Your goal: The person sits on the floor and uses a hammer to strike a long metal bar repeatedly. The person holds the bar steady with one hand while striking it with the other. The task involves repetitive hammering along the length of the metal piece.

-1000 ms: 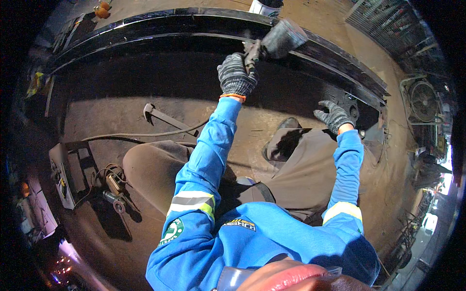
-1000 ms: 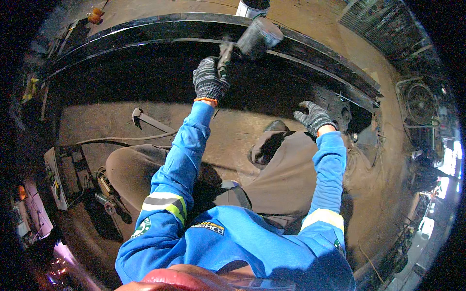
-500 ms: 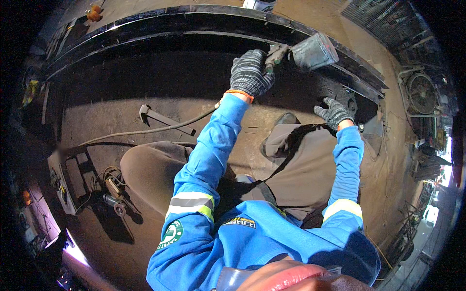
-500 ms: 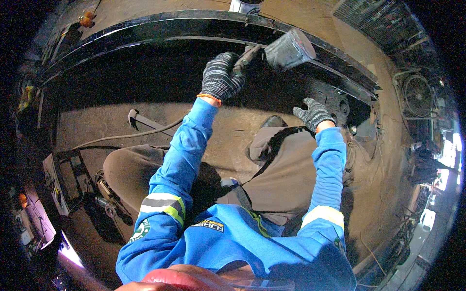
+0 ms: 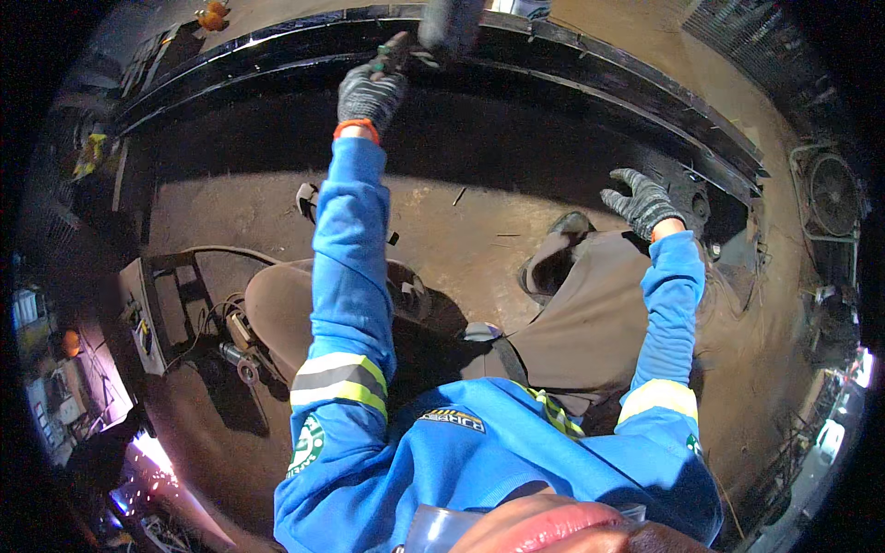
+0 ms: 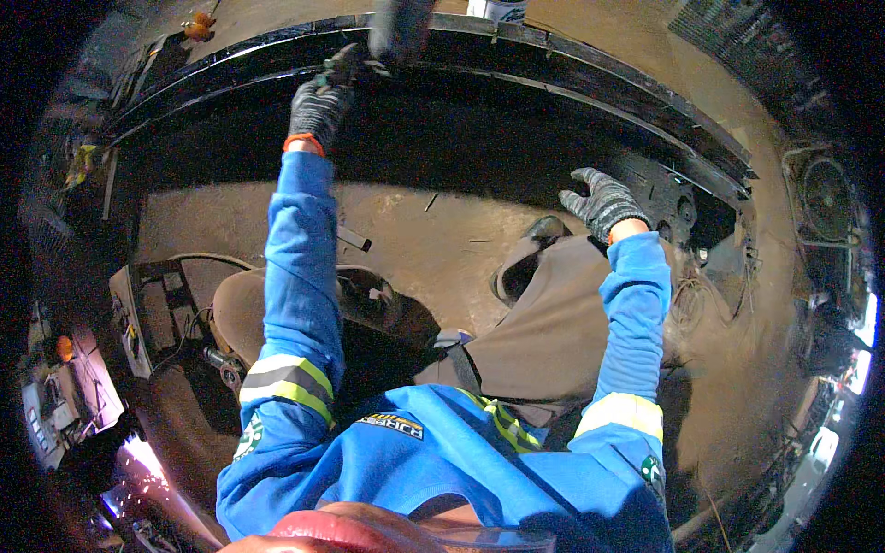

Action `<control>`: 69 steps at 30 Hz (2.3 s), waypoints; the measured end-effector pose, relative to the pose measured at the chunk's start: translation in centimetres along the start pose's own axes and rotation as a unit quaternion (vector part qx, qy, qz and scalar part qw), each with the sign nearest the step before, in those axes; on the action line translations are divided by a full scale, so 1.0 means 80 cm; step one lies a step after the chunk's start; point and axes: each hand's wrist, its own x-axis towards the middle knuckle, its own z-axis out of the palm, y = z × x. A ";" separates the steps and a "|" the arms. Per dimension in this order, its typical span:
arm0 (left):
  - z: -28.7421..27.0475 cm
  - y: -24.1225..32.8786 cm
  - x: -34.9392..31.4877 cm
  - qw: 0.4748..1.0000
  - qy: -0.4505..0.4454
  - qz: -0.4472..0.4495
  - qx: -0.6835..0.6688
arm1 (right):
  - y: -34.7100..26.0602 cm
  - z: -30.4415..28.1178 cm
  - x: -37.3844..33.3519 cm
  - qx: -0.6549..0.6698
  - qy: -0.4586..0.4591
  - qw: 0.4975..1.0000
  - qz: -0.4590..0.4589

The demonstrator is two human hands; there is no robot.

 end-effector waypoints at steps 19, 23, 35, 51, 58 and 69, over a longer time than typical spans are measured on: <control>-0.110 0.074 0.044 0.760 -0.111 0.192 0.611 | -0.026 -0.020 -0.017 -0.014 0.008 1.000 -0.024; -0.032 0.156 0.030 0.840 -0.136 0.050 0.523 | -0.035 -0.015 -0.009 -0.024 0.017 0.999 -0.033; 0.012 0.170 0.017 0.728 -0.183 0.403 0.523 | -0.054 -0.014 0.010 -0.194 -0.066 0.979 -0.008; -0.033 0.159 0.009 0.719 -0.143 0.345 0.586 | -0.071 -0.017 -0.005 -0.027 -0.022 0.999 -0.041; -0.110 0.130 0.018 0.732 -0.177 0.164 0.637 | -0.067 -0.011 -0.001 -0.029 0.000 0.998 -0.063; -0.207 0.060 0.064 0.778 -0.040 0.096 0.620 | -0.063 -0.016 0.002 -0.056 -0.036 0.998 -0.024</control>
